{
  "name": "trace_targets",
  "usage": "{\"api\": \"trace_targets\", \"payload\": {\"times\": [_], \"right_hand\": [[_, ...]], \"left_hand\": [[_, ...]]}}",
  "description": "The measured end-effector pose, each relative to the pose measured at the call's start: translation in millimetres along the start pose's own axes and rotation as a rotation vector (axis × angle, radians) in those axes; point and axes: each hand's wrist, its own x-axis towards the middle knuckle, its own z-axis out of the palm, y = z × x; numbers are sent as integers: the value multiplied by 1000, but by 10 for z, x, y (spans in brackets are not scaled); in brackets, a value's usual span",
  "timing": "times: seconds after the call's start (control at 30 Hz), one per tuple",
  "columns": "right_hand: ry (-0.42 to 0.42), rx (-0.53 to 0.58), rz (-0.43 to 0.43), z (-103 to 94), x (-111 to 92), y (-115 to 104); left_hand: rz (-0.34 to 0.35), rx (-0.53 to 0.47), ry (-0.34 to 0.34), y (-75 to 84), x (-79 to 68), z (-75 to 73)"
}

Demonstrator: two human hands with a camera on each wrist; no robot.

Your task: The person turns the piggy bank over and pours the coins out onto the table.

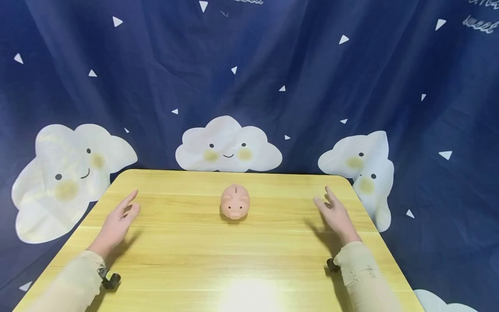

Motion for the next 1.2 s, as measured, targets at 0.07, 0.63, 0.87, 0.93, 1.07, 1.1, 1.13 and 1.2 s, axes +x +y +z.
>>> {"api": "trace_targets", "payload": {"times": [0.07,0.63,0.87,0.93,1.07,1.1,1.13,1.2], "right_hand": [[11,159,10,21,-6,-35],[-136,695,-71,429,-20,-298],[-199,731,-56,618,12,-371],[-206,735,-53,682,23,-394],[-228,742,-44,816,47,-433],[-235,745,-41,847,49,-447],[-243,746,-39,877,50,-459],[-259,743,-37,926,50,-485]], "left_hand": [[-40,-105,11,105,11,55],[-130,-560,-30,514,28,583],[-144,-612,-47,567,64,727],[-146,-615,-56,587,63,772],[-136,-607,-75,617,60,863],[-135,-607,-78,622,59,885],[-132,-608,-82,625,58,907],[-127,-609,-88,626,56,951]]}}
